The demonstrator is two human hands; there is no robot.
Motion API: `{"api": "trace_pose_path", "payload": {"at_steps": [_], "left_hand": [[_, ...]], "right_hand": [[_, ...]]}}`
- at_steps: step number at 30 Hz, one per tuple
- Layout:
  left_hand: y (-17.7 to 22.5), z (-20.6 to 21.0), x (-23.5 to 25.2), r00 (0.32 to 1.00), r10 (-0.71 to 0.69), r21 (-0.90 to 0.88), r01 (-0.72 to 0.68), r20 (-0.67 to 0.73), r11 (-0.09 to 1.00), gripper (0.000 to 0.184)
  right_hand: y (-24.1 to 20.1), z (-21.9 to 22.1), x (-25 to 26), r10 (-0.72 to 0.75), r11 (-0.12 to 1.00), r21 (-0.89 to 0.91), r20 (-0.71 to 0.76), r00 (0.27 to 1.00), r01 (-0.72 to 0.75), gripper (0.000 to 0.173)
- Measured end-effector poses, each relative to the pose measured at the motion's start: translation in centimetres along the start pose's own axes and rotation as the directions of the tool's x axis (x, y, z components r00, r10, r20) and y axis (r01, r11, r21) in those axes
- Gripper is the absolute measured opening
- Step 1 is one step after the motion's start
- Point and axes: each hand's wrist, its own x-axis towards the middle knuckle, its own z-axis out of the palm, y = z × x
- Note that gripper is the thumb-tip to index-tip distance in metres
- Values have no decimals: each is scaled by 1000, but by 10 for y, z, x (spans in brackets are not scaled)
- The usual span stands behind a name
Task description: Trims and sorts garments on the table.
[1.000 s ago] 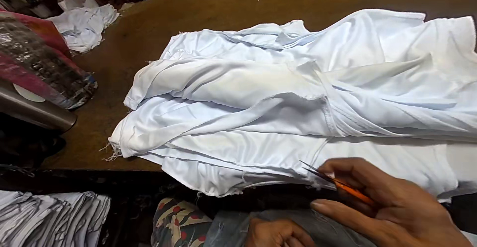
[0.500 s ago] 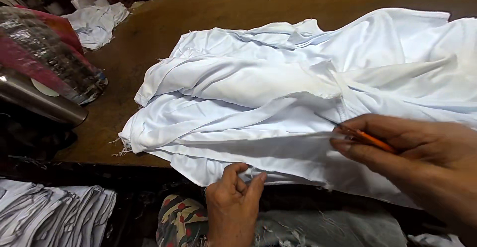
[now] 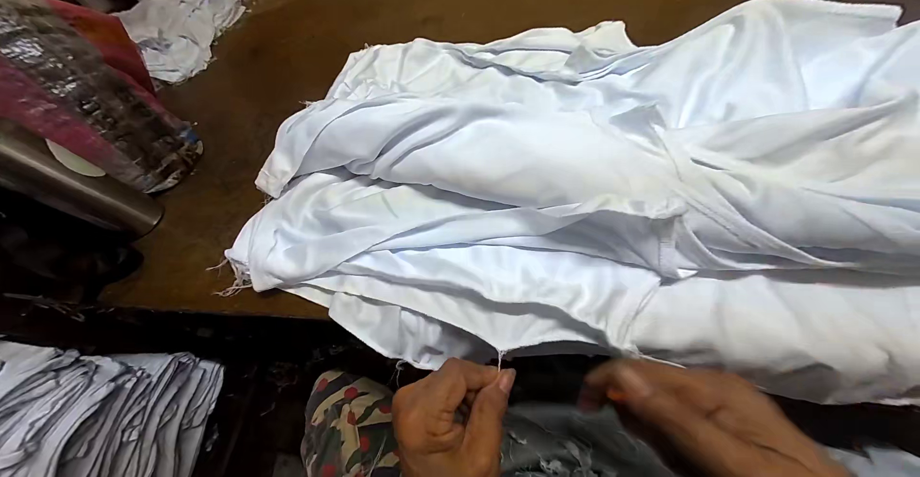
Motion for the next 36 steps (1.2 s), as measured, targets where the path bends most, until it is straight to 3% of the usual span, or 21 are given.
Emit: {"api": "trace_pose_path", "payload": {"at_steps": [3,6,19,23,26,28,31,36], "left_hand": [[3,1,2,1000,13,-12,-13,-4,1000,5],[3,1,1,1000,15,-20,-15,-9,1000,6],[2,3,-3,1000,-27,-42,27,-15,999,6],[3,3,-7,992,-68,-82,76,105,994,7],[10,9,-10,924,-253,-124,297,286,947,9],[17,19,-8,843,-383,-190,475,378,859,23],[18,37,-1,722,-451,-365,669,525,647,41],[21,65,20,548,-500,-443,837,671,322,40]], "right_hand": [[2,13,2,223,927,284,111,969,-245,39],[2,15,15,255,861,409,168,952,-303,38],[0,28,35,213,932,294,37,976,-214,35],[-3,20,35,186,931,312,43,982,-190,37],[-17,-7,36,246,880,400,83,966,-258,43],[-27,-27,39,296,848,430,100,950,-309,44],[-31,-49,40,320,866,381,71,945,-323,38],[-39,-65,29,344,916,239,-58,937,-322,42]]}}
